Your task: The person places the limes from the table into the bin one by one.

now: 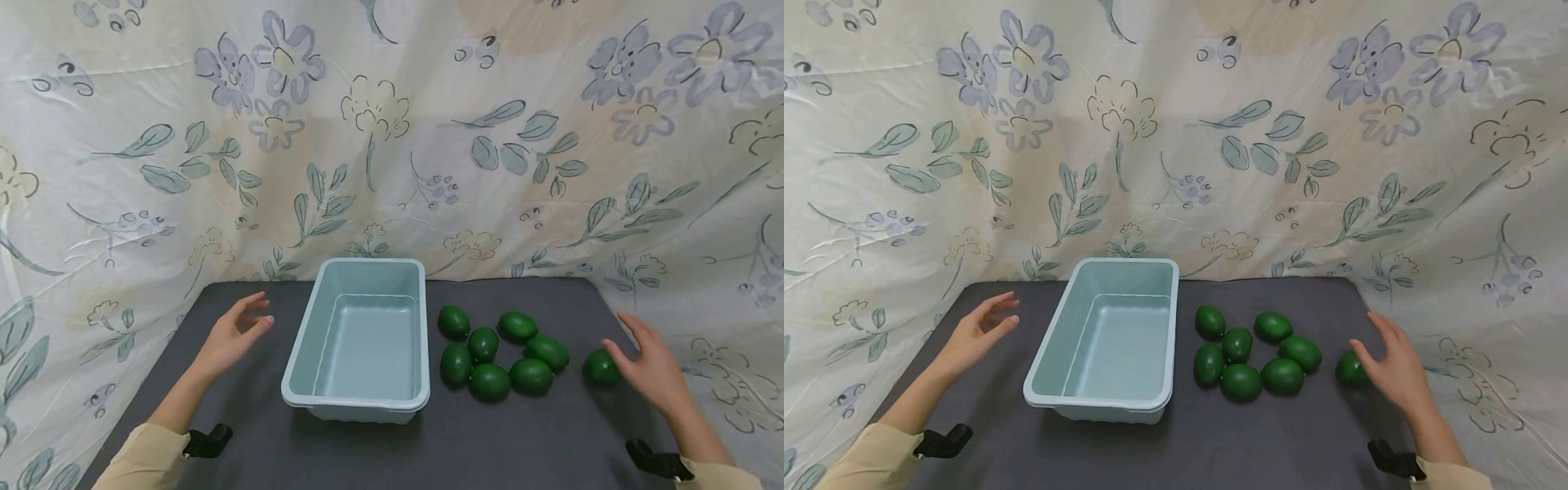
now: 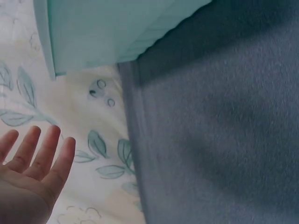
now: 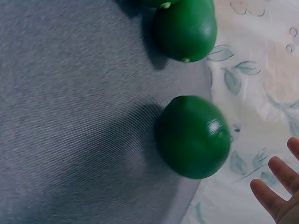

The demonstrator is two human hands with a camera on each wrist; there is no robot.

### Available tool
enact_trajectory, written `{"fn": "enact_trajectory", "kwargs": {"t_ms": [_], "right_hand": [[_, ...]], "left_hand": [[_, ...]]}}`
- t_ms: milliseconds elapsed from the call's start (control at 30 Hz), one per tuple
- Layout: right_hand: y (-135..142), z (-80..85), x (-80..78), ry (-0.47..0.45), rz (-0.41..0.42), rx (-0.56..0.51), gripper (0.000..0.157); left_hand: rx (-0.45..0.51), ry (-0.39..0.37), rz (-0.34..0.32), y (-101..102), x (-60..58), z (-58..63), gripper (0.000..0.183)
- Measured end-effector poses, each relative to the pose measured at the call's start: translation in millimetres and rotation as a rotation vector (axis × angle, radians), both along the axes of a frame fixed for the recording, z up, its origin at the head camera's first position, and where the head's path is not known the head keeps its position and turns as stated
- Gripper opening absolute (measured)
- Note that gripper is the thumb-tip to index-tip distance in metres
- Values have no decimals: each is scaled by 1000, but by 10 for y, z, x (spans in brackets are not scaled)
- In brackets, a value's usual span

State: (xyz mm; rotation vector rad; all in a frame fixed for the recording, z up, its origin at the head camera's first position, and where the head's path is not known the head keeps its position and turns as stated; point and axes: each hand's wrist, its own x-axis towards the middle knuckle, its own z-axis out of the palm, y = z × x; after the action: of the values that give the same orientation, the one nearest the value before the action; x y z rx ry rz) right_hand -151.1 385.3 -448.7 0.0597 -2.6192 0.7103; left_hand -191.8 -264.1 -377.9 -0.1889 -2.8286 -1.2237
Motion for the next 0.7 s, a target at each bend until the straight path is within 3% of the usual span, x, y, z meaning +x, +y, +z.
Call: {"fn": "enact_trajectory", "kwargs": {"t_ms": [400, 700], "right_hand": [[141, -278, 25, -156, -113, 24, 72], [167, -433, 20, -241, -104, 13, 77]], "left_hand": [[86, -93, -15, 98, -64, -115, 65], [115, -155, -55, 172, -82, -171, 63]]}}
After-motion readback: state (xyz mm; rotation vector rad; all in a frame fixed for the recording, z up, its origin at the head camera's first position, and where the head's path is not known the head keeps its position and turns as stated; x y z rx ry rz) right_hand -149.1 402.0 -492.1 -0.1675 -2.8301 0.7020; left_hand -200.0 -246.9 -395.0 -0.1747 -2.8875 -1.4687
